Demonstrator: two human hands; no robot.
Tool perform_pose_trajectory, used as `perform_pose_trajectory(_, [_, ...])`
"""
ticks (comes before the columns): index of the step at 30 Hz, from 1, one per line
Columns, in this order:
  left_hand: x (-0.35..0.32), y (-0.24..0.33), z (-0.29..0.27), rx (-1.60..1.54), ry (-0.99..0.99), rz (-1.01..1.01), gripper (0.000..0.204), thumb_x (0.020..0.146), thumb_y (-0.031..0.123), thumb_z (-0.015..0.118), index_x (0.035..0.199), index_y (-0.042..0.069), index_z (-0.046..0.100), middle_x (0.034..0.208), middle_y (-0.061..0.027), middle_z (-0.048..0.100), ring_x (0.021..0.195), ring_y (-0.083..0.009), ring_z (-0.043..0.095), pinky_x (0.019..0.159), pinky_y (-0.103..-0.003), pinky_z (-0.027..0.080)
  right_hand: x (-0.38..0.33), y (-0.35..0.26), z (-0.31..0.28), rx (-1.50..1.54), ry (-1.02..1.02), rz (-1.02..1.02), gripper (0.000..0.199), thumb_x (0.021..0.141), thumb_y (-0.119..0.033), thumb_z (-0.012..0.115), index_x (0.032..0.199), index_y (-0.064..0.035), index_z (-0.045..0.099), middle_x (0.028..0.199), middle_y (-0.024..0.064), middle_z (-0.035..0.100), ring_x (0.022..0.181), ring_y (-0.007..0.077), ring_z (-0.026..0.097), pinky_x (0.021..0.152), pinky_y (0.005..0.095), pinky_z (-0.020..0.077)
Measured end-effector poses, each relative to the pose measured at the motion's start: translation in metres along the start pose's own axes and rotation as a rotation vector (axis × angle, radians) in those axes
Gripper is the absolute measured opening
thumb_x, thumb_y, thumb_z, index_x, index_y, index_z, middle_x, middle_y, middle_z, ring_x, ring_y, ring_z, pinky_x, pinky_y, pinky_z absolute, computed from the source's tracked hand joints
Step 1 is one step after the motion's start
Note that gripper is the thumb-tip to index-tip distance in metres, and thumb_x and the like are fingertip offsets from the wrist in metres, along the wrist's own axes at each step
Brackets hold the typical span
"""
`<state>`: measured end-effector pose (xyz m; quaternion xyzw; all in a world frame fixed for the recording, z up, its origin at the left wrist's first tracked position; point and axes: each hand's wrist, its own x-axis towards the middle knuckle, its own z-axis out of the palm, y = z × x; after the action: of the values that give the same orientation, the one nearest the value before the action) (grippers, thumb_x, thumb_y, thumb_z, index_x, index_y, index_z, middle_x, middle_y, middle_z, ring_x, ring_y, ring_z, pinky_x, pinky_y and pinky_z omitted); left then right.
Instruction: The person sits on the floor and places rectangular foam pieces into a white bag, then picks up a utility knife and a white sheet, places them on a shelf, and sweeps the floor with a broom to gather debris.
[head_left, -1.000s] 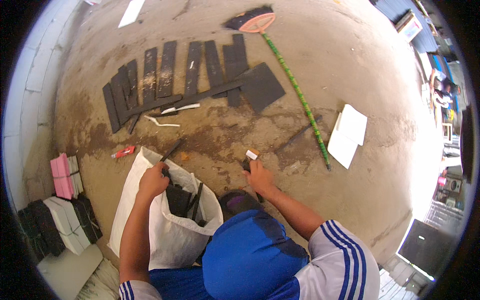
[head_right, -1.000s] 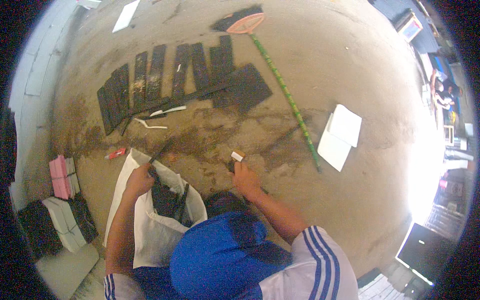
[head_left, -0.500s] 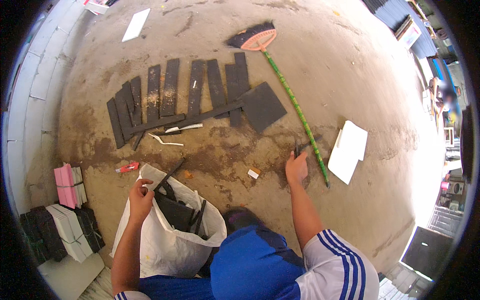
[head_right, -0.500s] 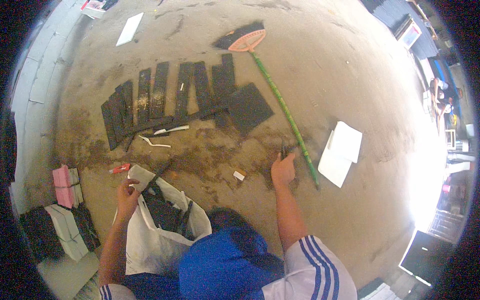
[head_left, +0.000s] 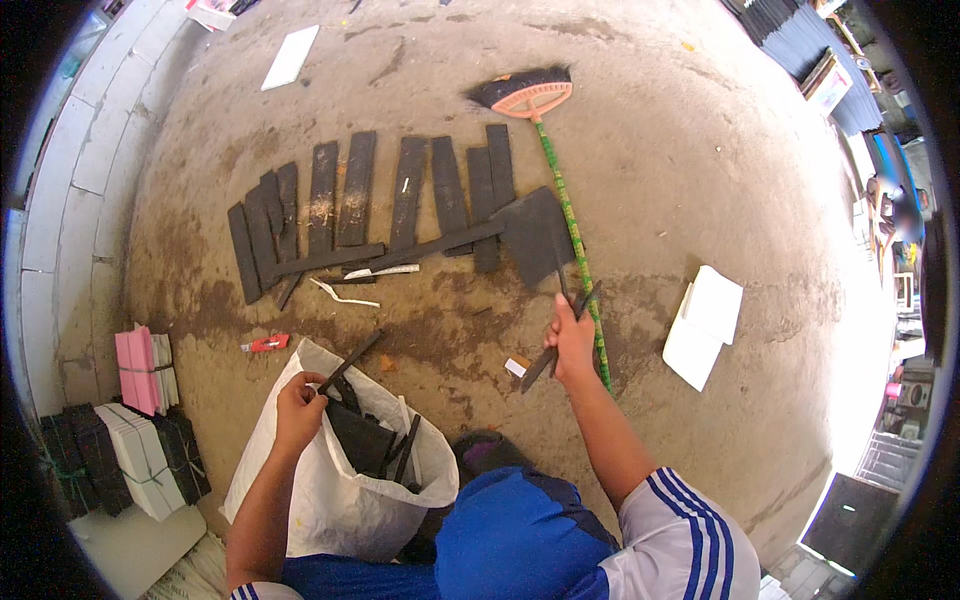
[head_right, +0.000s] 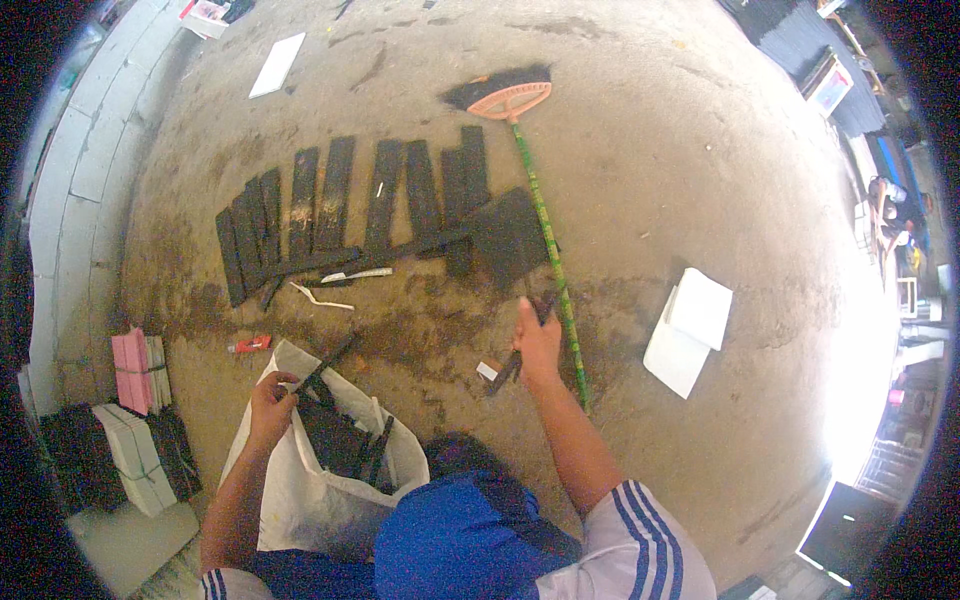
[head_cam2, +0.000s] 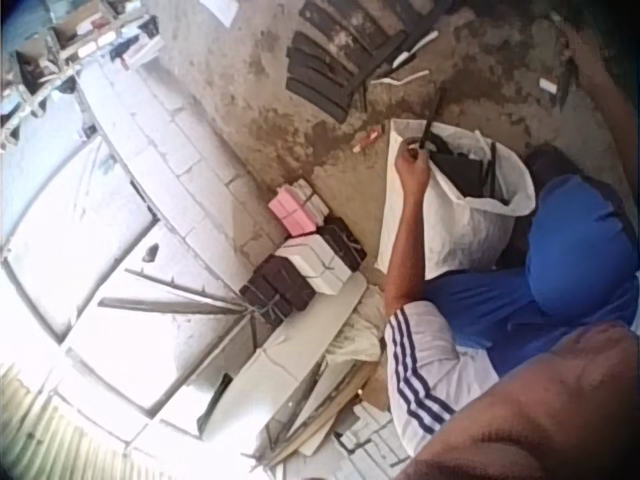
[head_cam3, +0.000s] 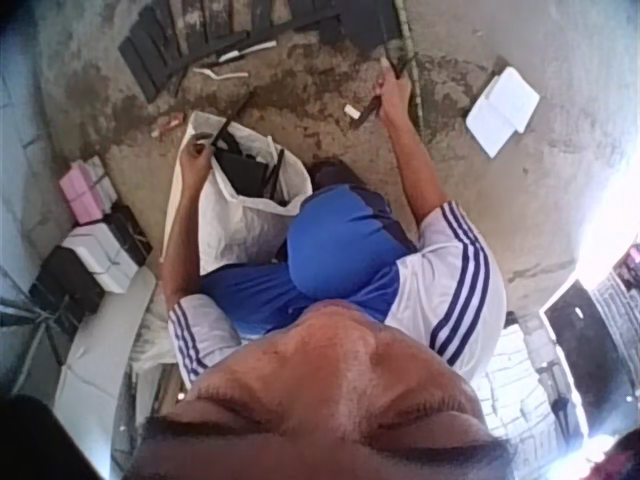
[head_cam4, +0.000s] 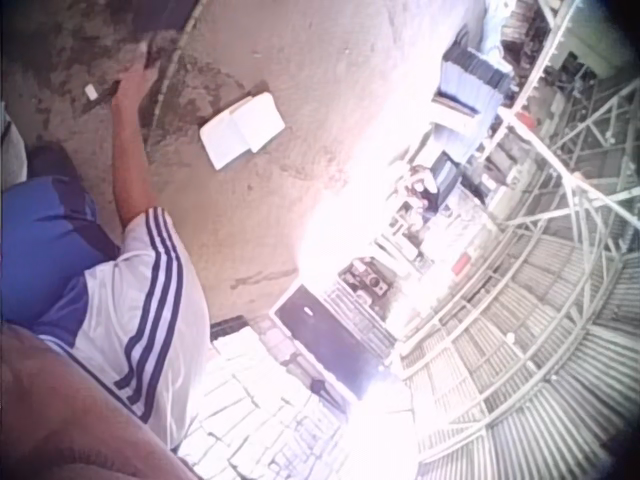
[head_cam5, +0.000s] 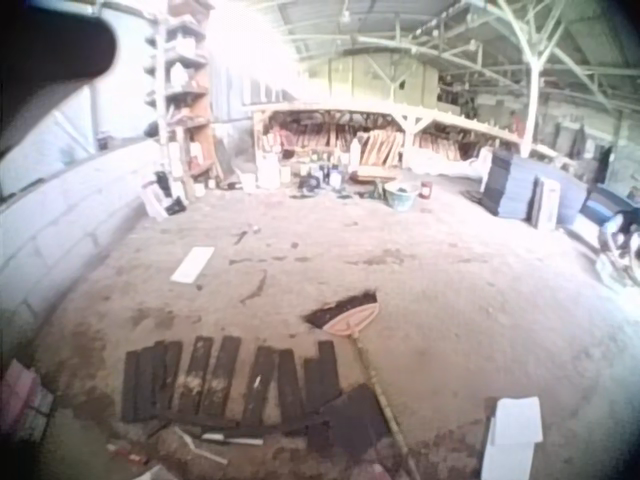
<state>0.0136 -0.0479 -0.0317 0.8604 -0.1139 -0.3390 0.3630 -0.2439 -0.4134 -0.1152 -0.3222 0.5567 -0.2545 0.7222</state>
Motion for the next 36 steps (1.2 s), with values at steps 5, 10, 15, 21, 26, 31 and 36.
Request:
perform_pose_trajectory(5, [0.011,-0.016,0.007,-0.019,-0.031,0.041,0.029,0.075,-0.003,0.059,0.103,0.002,0.065,0.062,0.0011,0.055,0.053,-0.0072,0.047,0.05,-0.026,0.035,0.098,0.01,0.004,-0.626,0.048,-0.596,0.054,0.089,-0.037,0.075,0.127,-0.0011,0.059,0.094,0.0142,0.07,0.085,0.0313,0.068,0.07,0.0403,0.0537])
perform_pose_trajectory(10, [-0.001,0.002,0.003,-0.027,-0.02,-0.013,0.03,0.075,-0.002,0.061,0.104,0.001,0.065,0.062,0.0008,0.055,0.055,-0.007,0.047,0.053,-0.026,0.036,0.139,-0.03,0.046,-1.157,0.088,-0.557,0.089,0.077,-0.051,0.082,0.139,0.0025,0.048,0.117,0.0258,0.068,0.11,0.0438,0.065,0.091,0.0492,0.0529])
perform_pose_trajectory(15, [-0.005,-0.003,-0.004,-0.039,-0.008,0.012,0.029,0.076,-0.002,0.06,0.104,0.001,0.066,0.062,0.002,0.053,0.054,-0.0067,0.045,0.052,-0.027,0.035,0.139,-0.063,0.055,-1.515,0.244,-0.459,0.104,0.063,-0.065,0.086,0.136,0.0002,0.051,0.12,0.0249,0.065,0.112,0.0398,0.066,0.09,0.0475,0.0556])
perform_pose_trajectory(21, [-0.01,-0.003,-0.002,-0.033,-0.012,0.046,0.026,0.077,-0.002,0.061,0.102,0.001,0.067,0.063,0.0035,0.049,0.056,-0.0062,0.043,0.053,-0.026,0.034,0.142,-0.078,0.052,-1.478,0.165,-0.323,0.086,0.062,-0.059,0.089,0.12,-0.0011,0.066,0.115,0.0229,0.069,0.108,0.0372,0.068,0.089,0.0482,0.0547])
perform_pose_trajectory(26, [-0.006,-0.005,-0.004,-0.074,0.094,0.108,0.023,0.078,-0.003,0.06,0.1,0.0,0.066,0.065,0.0044,0.046,0.058,-0.0058,0.041,0.054,-0.025,0.032,0.18,-0.083,0.009,-0.868,0.163,-0.654,0.054,0.078,-0.037,0.086,0.107,0.006,0.069,0.101,0.0195,0.073,0.09,0.0296,0.072,0.082,0.0378,0.0554])
perform_pose_trajectory(31, [-0.014,-0.013,0.002,-0.238,0.393,0.164,0.02,0.08,-0.003,0.059,0.098,0.0,0.065,0.071,0.0041,0.046,0.064,-0.0055,0.042,0.057,-0.024,0.032,0.122,-0.093,0.084,-0.702,-0.383,-0.447,0.045,0.082,-0.031,0.083,0.104,0.0064,0.07,0.095,0.015,0.073,0.085,0.024,0.071,0.081,0.0349,0.0543])
perform_pose_trajectory(36, [-0.024,-0.003,0.01,-0.216,0.39,0.13,0.015,0.083,0.001,0.063,0.098,0.001,0.065,0.07,0.0049,0.046,0.063,-0.0057,0.042,0.058,-0.024,0.033,0.126,-0.041,0.155,-1.374,-0.571,-0.787,0.074,0.067,-0.046,0.088,0.124,-0.0053,0.063,0.111,0.0188,0.072,0.107,0.0379,0.068,0.09,0.0474,0.0532])
